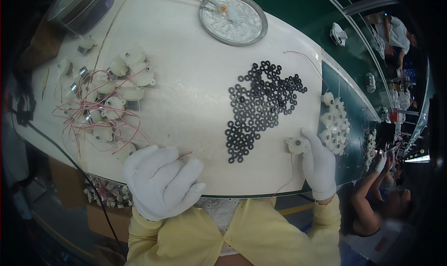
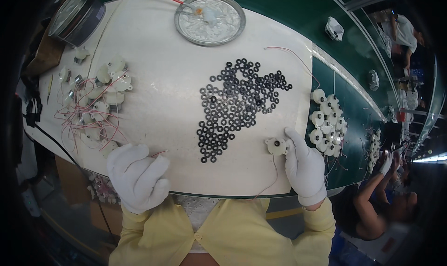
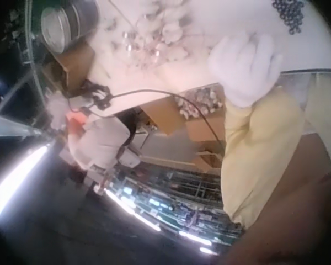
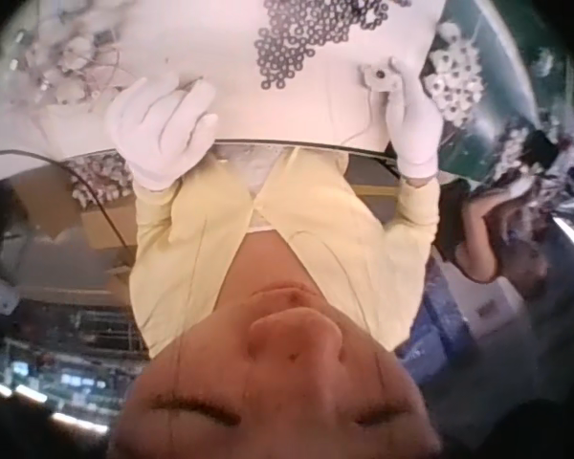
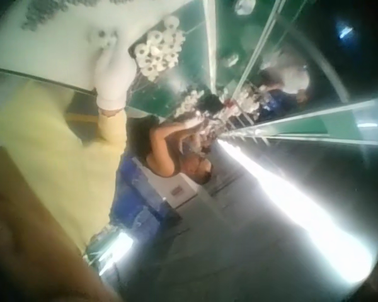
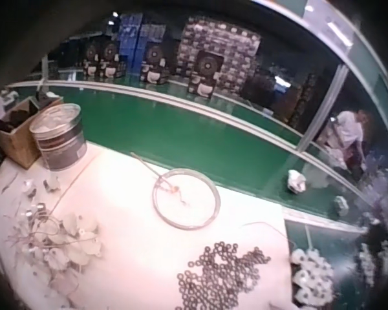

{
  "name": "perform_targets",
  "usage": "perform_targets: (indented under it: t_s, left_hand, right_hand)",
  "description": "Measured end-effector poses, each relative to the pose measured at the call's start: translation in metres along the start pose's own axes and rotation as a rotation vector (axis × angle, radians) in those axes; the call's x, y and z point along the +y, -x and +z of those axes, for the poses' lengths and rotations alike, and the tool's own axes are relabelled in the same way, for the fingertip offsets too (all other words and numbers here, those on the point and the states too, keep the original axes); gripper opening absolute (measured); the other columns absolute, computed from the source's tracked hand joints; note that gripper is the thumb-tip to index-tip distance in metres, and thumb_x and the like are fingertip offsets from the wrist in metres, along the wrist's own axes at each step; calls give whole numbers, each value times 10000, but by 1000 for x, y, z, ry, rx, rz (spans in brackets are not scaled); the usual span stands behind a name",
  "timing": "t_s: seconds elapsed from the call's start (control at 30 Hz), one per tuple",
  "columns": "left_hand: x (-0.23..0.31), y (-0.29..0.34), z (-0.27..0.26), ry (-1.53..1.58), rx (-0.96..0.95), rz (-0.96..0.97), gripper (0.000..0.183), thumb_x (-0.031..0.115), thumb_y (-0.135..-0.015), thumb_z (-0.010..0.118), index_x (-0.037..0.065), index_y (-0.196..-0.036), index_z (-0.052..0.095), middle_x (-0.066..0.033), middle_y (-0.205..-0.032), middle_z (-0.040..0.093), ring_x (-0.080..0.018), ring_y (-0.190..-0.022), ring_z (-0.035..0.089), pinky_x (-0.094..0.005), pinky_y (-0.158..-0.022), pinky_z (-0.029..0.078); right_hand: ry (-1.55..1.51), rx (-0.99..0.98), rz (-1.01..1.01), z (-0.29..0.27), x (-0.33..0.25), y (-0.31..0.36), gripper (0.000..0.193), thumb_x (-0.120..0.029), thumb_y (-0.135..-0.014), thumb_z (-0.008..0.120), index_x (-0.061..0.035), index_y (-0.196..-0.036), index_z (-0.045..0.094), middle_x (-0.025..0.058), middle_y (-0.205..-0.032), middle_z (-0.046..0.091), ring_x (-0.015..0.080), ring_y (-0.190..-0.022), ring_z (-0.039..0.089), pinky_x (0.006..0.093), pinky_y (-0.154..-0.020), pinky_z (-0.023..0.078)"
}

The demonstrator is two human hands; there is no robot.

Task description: The person assembles small white plastic components by inserting black circular washers into their centers. They pick up a component, place a washer into the hole, and then set the finished unit aside on the table. The process is repeated continuously with components and washers arranged in piles on the work surface.

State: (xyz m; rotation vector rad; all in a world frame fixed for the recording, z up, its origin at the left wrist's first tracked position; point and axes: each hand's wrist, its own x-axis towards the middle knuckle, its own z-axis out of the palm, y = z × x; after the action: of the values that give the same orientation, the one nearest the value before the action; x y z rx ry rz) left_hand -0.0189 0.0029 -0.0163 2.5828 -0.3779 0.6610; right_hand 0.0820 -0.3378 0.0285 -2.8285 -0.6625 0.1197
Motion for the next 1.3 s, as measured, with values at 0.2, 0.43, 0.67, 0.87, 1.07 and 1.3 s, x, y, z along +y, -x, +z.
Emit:
perform_targets:
  t_s: [0.2,0.43,0.67,0.87,1.07,1.3]
  left_hand:
    - [4,6,3,-39,-6,-10,263,341,-913,621,153,-1067,723,4,-829,643,-250,-989,608,-462,-916,464]
    - [5,5,3,-47,3,8,250,261,-949,570,104,-1081,714,-33,-869,635,-287,-1009,607,-489,-935,463]
    - [3,9,4,-47,-29,23,277,110,-923,536,22,-1135,691,-96,-976,665,-346,-1070,605,-526,-954,452]
    - [4,8,8,-85,6,1,231,167,-967,550,55,-1111,692,-65,-907,641,-316,-1034,608,-519,-930,466]
    - [6,7,6,-106,5,-34,252,141,-947,567,46,-1142,695,-81,-941,644,-323,-1036,609,-526,-943,457]
    - [6,6,5,-121,3,-32,270,114,-908,586,48,-1143,702,-73,-931,650,-325,-1027,609,-518,-936,456]
  right_hand:
    - [-149,76,275,-36,-15,16,414,-123,-950,660,-13,-1346,610,122,-749,675,275,-610,651,351,-611,516]
    - [98,98,3,-10,-10,-1,586,-414,-781,823,-96,-1238,639,72,-830,616,284,-734,621,383,-642,475]
    - [87,73,115,-79,42,41,426,-226,-723,841,-101,-1104,697,66,-810,596,277,-754,591,384,-692,449]
    - [96,181,297,-84,134,66,438,-102,-755,769,-88,-1186,689,83,-866,605,272,-835,608,374,-771,488]
    - [17,163,223,-67,161,56,593,-54,-801,725,-76,-1381,602,148,-1092,688,281,-986,665,384,-879,527]
    - [-133,191,397,-56,170,66,519,-48,-859,712,-68,-1370,627,115,-1097,707,195,-919,677,317,-841,547]
